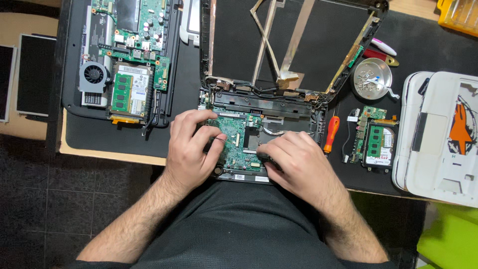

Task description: The person uses a screwdriver to remove screws from a laptop motherboard and then lifts the board out of the chassis. They then proceed to remove screws from the laptop's cooling fan assembly.

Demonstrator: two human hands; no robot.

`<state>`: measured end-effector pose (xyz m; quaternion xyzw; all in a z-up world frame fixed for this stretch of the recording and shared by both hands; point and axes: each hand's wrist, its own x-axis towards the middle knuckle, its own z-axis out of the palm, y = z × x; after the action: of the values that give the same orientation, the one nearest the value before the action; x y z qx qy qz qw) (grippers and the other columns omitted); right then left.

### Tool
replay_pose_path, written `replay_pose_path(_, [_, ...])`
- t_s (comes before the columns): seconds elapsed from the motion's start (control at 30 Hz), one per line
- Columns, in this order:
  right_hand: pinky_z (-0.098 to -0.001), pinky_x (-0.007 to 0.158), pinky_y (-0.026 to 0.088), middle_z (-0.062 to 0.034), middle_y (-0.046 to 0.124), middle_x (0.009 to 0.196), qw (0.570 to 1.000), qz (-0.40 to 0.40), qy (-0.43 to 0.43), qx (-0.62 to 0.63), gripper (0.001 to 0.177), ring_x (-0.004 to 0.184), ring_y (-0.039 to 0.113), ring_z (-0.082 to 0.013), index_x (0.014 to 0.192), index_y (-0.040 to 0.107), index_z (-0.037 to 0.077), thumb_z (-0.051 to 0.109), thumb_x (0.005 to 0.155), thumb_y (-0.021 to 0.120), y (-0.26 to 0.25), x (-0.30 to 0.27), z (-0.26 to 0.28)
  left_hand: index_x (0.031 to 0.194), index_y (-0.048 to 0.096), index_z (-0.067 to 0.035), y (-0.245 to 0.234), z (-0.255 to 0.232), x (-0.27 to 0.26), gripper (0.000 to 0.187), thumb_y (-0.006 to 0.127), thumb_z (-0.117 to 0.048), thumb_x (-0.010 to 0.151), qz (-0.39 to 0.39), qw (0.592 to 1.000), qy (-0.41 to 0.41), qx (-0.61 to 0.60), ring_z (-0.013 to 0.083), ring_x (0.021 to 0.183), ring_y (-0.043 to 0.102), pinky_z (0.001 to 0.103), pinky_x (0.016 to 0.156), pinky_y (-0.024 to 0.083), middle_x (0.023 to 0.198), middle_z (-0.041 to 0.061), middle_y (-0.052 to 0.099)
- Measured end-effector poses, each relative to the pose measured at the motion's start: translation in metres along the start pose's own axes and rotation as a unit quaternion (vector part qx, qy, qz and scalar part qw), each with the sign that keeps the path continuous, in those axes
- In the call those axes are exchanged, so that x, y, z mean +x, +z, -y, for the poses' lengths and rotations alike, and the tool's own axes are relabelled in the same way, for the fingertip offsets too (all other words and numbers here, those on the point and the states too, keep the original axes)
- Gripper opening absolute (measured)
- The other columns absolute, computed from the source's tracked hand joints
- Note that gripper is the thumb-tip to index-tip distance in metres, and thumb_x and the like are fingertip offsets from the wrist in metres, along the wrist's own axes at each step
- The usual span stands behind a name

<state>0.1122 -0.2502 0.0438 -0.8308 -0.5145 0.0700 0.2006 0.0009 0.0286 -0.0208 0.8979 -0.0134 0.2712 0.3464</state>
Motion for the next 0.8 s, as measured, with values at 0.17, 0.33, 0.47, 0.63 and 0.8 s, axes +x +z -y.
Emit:
replay_pose_path(0.17, [-0.0453,0.092,0.063,-0.0027,0.081,0.108,0.997,-0.056,-0.007,0.055,0.034,0.104,0.08,-0.0303,0.125,0.085,0.018,0.016,0.092,0.091,0.01,-0.006,-0.011,0.107,0.078,-0.016,-0.001,0.001,0.002,0.013,0.083,-0.021,0.117,0.0,1.0,-0.009,-0.029,0.0426,0.133,0.074,0.053,0.114,0.057,0.137,0.007,0.077])
replay_pose_path(0.33, [-0.0468,0.095,0.068,-0.0042,0.082,0.108,0.987,-0.099,-0.005,0.125,0.031,0.104,0.083,-0.0323,0.122,0.088,0.017,0.012,0.091,0.09,0.014,-0.007,-0.01,0.108,0.079,-0.015,-0.004,-0.001,0.005,0.01,0.083,-0.018,0.117,-0.002,0.998,-0.019,-0.054,0.0446,0.134,0.073,0.057,0.116,0.058,0.137,0.009,0.077])
replay_pose_path(0.47, [-0.0461,0.086,0.072,-0.0062,0.083,0.107,0.97,-0.126,0.017,0.21,0.028,0.095,0.085,-0.0329,0.117,0.091,0.016,0.005,0.091,0.088,0.015,-0.009,-0.007,0.106,0.081,-0.016,-0.004,0.001,0.003,0.008,0.085,-0.014,0.112,-0.011,0.997,-0.024,-0.074,0.0432,0.132,0.073,0.057,0.117,0.059,0.134,0.008,0.077])
replay_pose_path(0.63, [-0.0477,0.093,0.076,-0.0105,0.089,0.122,0.948,-0.145,0.022,0.283,0.027,0.104,0.089,-0.0343,0.116,0.095,0.015,0.005,0.091,0.093,0.014,-0.004,-0.002,0.106,0.083,-0.018,-0.006,0.002,0.003,0.009,0.089,-0.012,0.105,-0.017,0.996,-0.028,-0.087,0.0412,0.13,0.073,0.057,0.116,0.06,0.132,0.007,0.078])
replay_pose_path(0.8, [-0.0467,0.091,0.077,-0.0164,0.095,0.118,0.922,-0.157,0.026,0.354,0.019,0.105,0.094,-0.0365,0.11,0.096,0.01,-0.002,0.096,0.095,0.014,-0.008,-0.001,0.107,0.084,-0.018,-0.008,0.004,-0.001,0.009,0.089,-0.012,0.103,-0.024,0.996,-0.03,-0.083,0.0404,0.125,0.073,0.057,0.115,0.06,0.125,0.007,0.076])
